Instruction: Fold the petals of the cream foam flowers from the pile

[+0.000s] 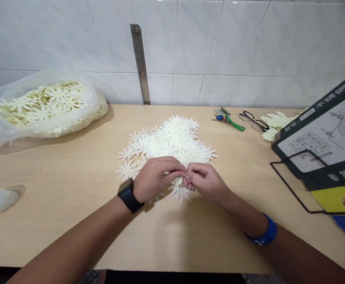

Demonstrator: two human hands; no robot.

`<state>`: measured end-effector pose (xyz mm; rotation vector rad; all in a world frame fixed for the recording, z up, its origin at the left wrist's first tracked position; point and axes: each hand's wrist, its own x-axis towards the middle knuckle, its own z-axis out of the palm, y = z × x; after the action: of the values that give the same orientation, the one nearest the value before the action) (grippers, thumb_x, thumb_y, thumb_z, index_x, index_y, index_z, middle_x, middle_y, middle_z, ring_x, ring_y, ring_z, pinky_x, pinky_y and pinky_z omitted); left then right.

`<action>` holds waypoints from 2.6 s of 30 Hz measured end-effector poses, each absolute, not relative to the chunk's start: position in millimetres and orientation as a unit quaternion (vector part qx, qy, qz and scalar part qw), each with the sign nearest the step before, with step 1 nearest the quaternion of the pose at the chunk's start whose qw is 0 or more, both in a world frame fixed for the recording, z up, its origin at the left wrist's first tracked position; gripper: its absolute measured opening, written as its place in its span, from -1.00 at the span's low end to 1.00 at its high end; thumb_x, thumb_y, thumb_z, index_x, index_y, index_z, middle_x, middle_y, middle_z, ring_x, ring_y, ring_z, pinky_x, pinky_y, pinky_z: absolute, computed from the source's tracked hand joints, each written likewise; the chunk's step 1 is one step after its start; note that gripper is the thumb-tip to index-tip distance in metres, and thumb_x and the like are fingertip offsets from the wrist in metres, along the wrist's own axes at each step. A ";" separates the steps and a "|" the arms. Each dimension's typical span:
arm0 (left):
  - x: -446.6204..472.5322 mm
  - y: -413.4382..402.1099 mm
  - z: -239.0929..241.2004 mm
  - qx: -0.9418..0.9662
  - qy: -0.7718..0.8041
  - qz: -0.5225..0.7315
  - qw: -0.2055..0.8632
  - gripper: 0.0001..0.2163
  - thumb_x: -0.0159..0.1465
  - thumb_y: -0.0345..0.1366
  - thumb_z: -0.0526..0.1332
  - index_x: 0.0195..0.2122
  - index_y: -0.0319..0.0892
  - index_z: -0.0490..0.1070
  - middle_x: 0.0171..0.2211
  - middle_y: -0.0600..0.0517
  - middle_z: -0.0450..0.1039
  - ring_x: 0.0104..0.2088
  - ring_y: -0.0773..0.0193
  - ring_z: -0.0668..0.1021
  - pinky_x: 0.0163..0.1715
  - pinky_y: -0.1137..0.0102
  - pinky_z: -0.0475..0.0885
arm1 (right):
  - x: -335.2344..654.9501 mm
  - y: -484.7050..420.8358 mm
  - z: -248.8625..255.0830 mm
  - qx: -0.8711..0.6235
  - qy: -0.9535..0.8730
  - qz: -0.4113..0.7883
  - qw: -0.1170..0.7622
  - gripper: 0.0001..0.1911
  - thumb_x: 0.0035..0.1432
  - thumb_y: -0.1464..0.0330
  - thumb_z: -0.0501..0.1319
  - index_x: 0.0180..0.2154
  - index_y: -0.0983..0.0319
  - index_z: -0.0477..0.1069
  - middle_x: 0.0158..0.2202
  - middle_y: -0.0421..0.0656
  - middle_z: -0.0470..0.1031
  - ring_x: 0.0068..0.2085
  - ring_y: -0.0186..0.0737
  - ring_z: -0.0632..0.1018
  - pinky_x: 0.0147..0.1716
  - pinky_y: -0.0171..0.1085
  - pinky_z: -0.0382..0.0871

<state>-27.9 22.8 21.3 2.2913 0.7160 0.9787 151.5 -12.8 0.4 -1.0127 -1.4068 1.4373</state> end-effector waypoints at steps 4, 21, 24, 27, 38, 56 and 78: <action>-29.1 23.1 18.9 0.864 0.260 0.350 0.253 -0.90 0.26 -0.41 0.24 -0.37 -0.18 0.54 -0.39 0.02 0.58 -0.37 0.32 0.57 -0.33 0.46 0.44 | 149.6 -13.7 -1.9 -0.430 -0.560 0.564 0.428 -0.84 -0.03 0.48 0.13 -0.61 0.22 0.27 -0.60 -0.26 0.38 -0.56 -0.38 0.34 -0.54 -0.35 0.21; -26.3 20.4 20.2 0.852 0.290 0.342 0.269 -0.92 0.23 -0.44 0.25 -0.40 -0.19 0.51 -0.41 0.05 0.54 -0.39 0.35 0.53 -0.36 0.48 0.40 | 149.2 -11.7 -3.0 -0.469 -0.591 0.511 0.412 -0.87 -0.07 0.46 0.09 -0.61 0.21 0.25 -0.60 -0.27 0.34 -0.55 -0.36 0.32 -0.56 -0.35 0.14; -25.1 20.5 21.5 0.837 0.306 0.336 0.305 -0.91 0.21 -0.47 0.25 -0.40 -0.20 0.52 -0.40 0.04 0.55 -0.38 0.35 0.54 -0.37 0.49 0.41 | 148.9 -12.8 -0.2 -0.493 -0.611 0.467 0.407 -0.87 -0.07 0.46 0.09 -0.62 0.21 0.25 -0.62 -0.28 0.28 -0.56 -0.37 0.29 -0.57 -0.36 0.10; -24.0 20.7 21.1 0.809 0.334 0.332 0.352 -0.92 0.19 -0.47 0.26 -0.38 -0.19 0.53 -0.38 0.03 0.56 -0.35 0.33 0.56 -0.36 0.50 0.45 | 148.0 -13.8 2.2 -0.512 -0.627 0.425 0.406 -0.85 -0.07 0.45 0.10 -0.62 0.21 0.23 -0.63 -0.28 0.24 -0.56 -0.37 0.26 -0.58 -0.35 0.07; -24.3 19.7 24.2 0.772 0.373 0.315 0.408 -0.92 0.19 -0.39 0.27 -0.37 -0.20 0.57 -0.36 0.01 0.59 -0.33 0.29 0.58 -0.33 0.46 0.47 | 148.8 -14.8 1.7 -0.515 -0.716 0.258 0.395 -0.80 -0.02 0.51 0.10 -0.62 0.20 0.18 -0.62 -0.27 0.24 -0.54 -0.34 0.28 -0.54 -0.35 0.12; -25.0 20.0 21.3 0.789 0.354 0.318 0.389 -0.90 0.21 -0.44 0.20 -0.37 -0.22 0.51 -0.36 0.01 0.54 -0.33 0.32 0.54 -0.32 0.47 0.46 | 148.0 -14.1 0.3 -0.498 -0.713 0.301 0.392 -0.78 0.06 0.47 0.11 -0.59 0.20 0.18 -0.60 -0.27 0.22 -0.53 -0.34 0.25 -0.53 -0.35 0.12; -31.2 31.7 20.1 0.698 0.344 0.374 0.504 -0.95 0.23 -0.36 0.17 -0.35 -0.23 0.36 -0.39 0.04 0.40 -0.35 0.35 0.47 -0.32 0.45 0.38 | 144.6 -10.7 -7.3 -0.498 -0.564 0.475 0.457 -0.86 0.00 0.42 0.15 -0.57 0.23 0.33 -0.60 -0.26 0.34 -0.53 -0.35 0.32 -0.52 -0.34 0.20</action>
<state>-31.2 31.7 20.1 1.6864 0.8308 0.9037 144.6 -10.7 -7.3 -1.2274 -1.3897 1.1715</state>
